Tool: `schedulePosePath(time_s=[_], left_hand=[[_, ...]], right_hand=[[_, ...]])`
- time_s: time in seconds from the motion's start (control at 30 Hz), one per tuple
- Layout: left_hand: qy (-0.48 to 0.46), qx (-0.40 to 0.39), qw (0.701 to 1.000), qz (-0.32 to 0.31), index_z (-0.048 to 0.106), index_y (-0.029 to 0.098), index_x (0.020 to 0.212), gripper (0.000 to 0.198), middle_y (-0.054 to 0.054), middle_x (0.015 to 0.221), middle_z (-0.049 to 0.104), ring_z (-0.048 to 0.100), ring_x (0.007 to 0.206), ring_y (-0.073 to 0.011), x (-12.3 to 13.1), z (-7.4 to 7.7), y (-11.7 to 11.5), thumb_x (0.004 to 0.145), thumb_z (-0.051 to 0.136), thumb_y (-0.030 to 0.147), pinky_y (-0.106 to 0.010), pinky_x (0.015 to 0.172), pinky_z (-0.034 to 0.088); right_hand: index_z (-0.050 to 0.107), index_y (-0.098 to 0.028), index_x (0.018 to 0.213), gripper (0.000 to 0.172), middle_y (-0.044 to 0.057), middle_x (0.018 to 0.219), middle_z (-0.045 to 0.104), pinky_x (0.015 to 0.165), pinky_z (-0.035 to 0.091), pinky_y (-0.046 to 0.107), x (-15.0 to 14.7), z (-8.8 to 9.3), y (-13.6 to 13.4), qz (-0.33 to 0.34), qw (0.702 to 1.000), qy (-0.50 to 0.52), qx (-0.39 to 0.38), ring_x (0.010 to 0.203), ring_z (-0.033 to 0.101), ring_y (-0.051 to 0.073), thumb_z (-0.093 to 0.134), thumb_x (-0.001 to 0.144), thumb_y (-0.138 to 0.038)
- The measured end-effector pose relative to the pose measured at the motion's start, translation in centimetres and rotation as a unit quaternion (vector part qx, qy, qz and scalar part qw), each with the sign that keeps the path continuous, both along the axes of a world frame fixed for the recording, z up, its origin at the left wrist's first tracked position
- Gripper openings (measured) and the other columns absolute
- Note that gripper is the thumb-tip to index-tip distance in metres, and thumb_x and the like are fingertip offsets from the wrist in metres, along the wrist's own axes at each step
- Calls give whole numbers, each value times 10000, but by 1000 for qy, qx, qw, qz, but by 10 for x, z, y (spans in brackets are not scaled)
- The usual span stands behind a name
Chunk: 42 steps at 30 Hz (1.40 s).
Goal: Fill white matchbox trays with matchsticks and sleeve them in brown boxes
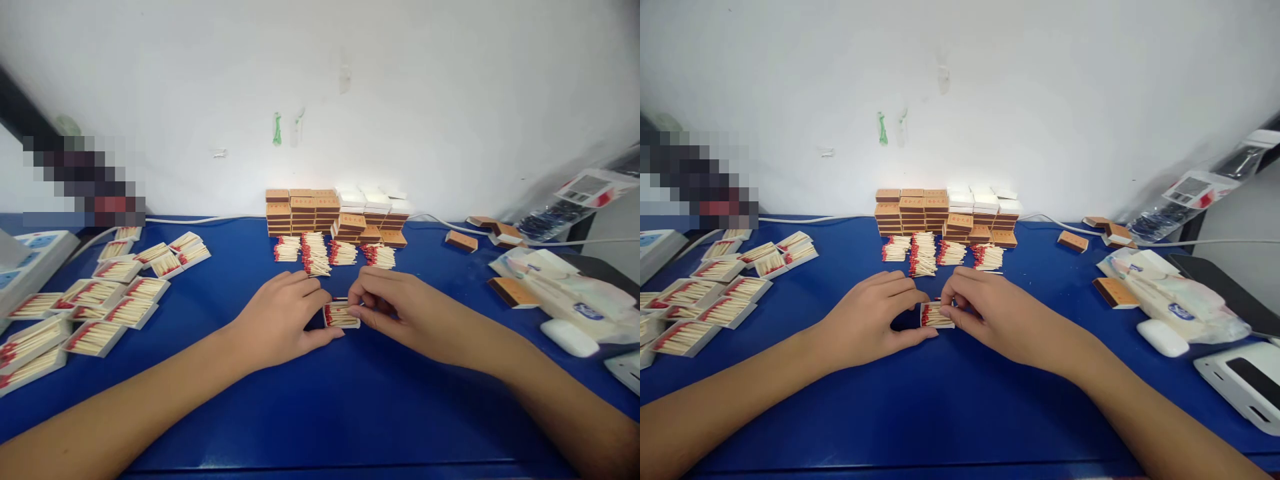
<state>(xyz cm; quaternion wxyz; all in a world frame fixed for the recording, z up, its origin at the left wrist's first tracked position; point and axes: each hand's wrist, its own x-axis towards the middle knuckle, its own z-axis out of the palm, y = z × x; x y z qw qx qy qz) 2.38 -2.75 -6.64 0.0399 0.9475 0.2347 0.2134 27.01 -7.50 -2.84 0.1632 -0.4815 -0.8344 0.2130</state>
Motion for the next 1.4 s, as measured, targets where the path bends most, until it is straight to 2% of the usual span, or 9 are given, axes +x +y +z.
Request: schedulePosePath(time_s=[0.17,0.3,0.43,0.63,0.9,1.03,1.23,1.4], left_hand=[[1,3,1000,-1,743,154,1062,378,-41,933,729,661,877,-220,0,0,0,984,694,520,-387,814,512],[4,5,1000,2,741,159,1058,379,-40,928,728,661,877,-217,0,0,0,985,690,527,-384,825,517],[6,5,1000,4,741,163,1058,375,-42,928,732,663,886,-222,0,1,0,984,691,527,-387,826,518],[10,11,1000,5,739,166,1051,373,-46,929,731,662,885,-222,-1,0,0,989,684,530,-382,822,515],[6,2,1000,3,742,159,1056,377,-45,921,729,668,886,-228,0,0,0,984,692,526,-390,827,518],[8,3,1000,4,743,157,1066,377,-45,928,731,668,889,-227,0,1,0,980,700,521,-390,833,520],[9,3,1000,5,739,170,1063,372,-47,936,737,665,893,-224,0,1,0,988,685,530,-381,833,514],[4,6,1000,3,743,162,1059,377,-38,930,730,660,885,-223,-1,0,-1,982,694,528,-388,825,512]], right_hand=[[604,-236,920,213,31,903,667,669,404,313,20,-1,11,9,999,-41,7,756,570,184,530,1072,-366],[628,-236,922,236,32,874,663,663,402,317,32,-4,21,17,999,-42,-25,750,555,192,533,1066,-397],[653,-239,948,216,25,856,652,645,404,311,30,-8,23,15,998,-33,-59,733,548,191,577,1036,-421],[663,-237,939,239,24,847,650,644,397,314,29,-16,25,29,997,-21,-64,730,546,188,569,1038,-434],[664,-240,914,212,25,839,649,653,406,316,33,-6,24,15,998,-55,-22,735,546,189,574,1036,-388],[678,-243,956,166,33,859,662,655,415,320,36,-9,25,7,998,-63,-6,748,564,195,603,1014,-379],[632,-233,899,228,54,901,693,677,417,339,34,-15,26,9,998,-65,-26,762,584,205,533,1048,-373],[619,-241,911,271,42,884,673,680,417,331,37,-7,23,-8,998,-68,-16,773,583,206,508,1078,-423]])
